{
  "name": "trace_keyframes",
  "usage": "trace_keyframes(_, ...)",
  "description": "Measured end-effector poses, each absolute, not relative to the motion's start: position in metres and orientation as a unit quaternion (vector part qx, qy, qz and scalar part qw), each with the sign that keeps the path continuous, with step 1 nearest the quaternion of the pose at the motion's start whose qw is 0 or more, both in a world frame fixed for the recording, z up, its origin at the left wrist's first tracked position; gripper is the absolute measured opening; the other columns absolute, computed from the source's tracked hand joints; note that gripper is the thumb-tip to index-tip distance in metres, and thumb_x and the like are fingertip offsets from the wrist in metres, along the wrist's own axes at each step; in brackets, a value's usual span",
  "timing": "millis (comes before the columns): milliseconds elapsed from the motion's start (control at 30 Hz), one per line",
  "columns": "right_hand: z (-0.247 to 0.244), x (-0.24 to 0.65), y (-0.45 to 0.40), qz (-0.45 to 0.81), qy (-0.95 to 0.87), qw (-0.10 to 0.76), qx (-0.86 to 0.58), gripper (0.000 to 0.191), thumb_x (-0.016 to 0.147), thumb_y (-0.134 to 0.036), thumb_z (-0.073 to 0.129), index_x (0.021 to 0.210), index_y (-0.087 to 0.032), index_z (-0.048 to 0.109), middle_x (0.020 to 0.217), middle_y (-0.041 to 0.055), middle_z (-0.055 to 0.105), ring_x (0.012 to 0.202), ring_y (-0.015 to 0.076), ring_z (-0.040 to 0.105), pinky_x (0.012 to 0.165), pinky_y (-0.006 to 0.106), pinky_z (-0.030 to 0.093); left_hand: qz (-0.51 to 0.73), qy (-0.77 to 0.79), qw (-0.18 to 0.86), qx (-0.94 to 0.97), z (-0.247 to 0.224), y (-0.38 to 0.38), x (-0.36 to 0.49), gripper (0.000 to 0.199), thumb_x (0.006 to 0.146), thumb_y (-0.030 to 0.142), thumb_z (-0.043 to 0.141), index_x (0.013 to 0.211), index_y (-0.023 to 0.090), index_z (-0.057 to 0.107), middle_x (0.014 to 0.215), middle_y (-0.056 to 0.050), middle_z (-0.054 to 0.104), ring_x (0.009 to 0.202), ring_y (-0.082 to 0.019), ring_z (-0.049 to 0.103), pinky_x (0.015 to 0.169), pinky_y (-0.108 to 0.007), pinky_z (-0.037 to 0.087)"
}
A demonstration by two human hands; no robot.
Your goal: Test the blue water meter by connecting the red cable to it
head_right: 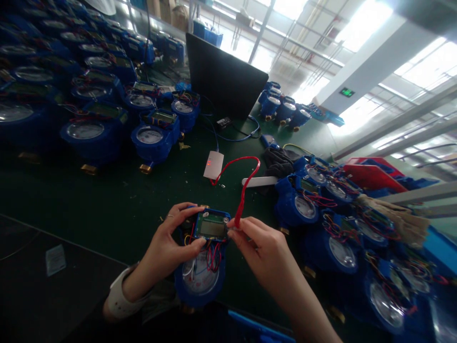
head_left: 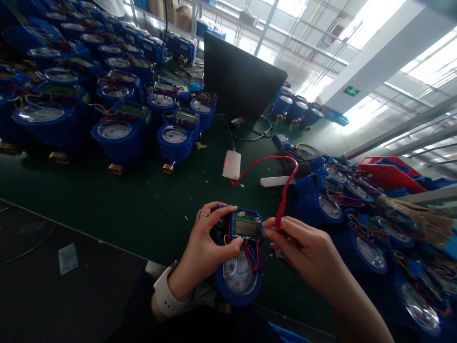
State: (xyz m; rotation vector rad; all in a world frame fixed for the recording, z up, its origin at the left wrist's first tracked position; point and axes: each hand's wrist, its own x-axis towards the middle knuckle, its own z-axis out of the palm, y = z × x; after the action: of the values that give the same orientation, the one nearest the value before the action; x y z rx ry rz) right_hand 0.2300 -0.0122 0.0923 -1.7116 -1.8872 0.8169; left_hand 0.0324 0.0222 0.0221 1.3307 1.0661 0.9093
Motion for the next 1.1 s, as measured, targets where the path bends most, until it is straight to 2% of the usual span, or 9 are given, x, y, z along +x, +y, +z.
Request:
trace_keyframes(233,0.092,0.230,-0.012,0.303,-0.686,0.227,-0.621,0.017,0.095,-0.027,0.055,0.084,-0.018,0.065,0.089,0.0070,0.069,0.070,0.0171,0.066,0.059,0.024,0.059,0.391,0.451,0.569,0.566,0.022,0.022,0.032,0.050,0.065,0.024,0.068,0.114,0.022,0.068,0.123,-0.010,0.052,0.120,-0.032,0.049,0.106,-0.055,0.037)
trace_keyframes(433,0.089,0.232,-0.014,0.292,-0.688,0.231,-0.622,0.016,0.095,-0.027,0.056,0.087,-0.018,0.066,0.091,0.0065,0.069,0.072,0.0175,0.068,0.060,0.024,0.058,0.386,0.456,0.569,0.565,0.022,0.022,0.032,0.050,0.065,0.025,0.067,0.115,0.022,0.067,0.124,-0.010,0.051,0.120,-0.031,0.050,0.105,-0.051,0.038)
trace_keyframes(567,0.083,0.234,-0.017,0.276,-0.690,0.241,-0.624,0.015,0.096,-0.028,0.056,0.096,-0.019,0.068,0.092,0.0041,0.069,0.068,0.0154,0.068,0.058,0.022,0.057,0.390,0.455,0.569,0.562,0.021,0.021,0.032,0.051,0.065,0.026,0.066,0.115,0.021,0.067,0.124,-0.010,0.050,0.120,-0.031,0.049,0.105,-0.051,0.038)
trace_keyframes(733,0.080,0.233,-0.021,0.257,-0.692,0.262,-0.622,0.014,0.096,-0.026,0.056,0.099,-0.020,0.067,0.089,0.0029,0.070,0.064,0.0137,0.067,0.054,0.021,0.055,0.387,0.459,0.565,0.566,0.021,0.022,0.033,0.051,0.065,0.027,0.066,0.115,0.020,0.068,0.124,-0.011,0.050,0.119,-0.031,0.049,0.105,-0.051,0.037)
trace_keyframes(1000,0.078,0.234,-0.029,0.242,-0.700,0.277,-0.612,0.013,0.097,-0.023,0.055,0.102,-0.021,0.067,0.096,0.0031,0.070,0.073,0.0148,0.069,0.063,0.022,0.058,0.388,0.454,0.573,0.561,0.020,0.022,0.032,0.052,0.065,0.027,0.067,0.116,0.020,0.067,0.125,-0.012,0.049,0.119,-0.031,0.049,0.105,-0.051,0.037)
trace_keyframes(1100,0.079,0.234,-0.028,0.252,-0.696,0.274,-0.614,0.012,0.096,-0.023,0.056,0.101,-0.021,0.067,0.095,0.0025,0.069,0.070,0.0137,0.068,0.060,0.021,0.058,0.390,0.456,0.572,0.559,0.021,0.021,0.032,0.052,0.065,0.028,0.066,0.116,0.019,0.068,0.125,-0.012,0.049,0.119,-0.031,0.049,0.105,-0.052,0.036)
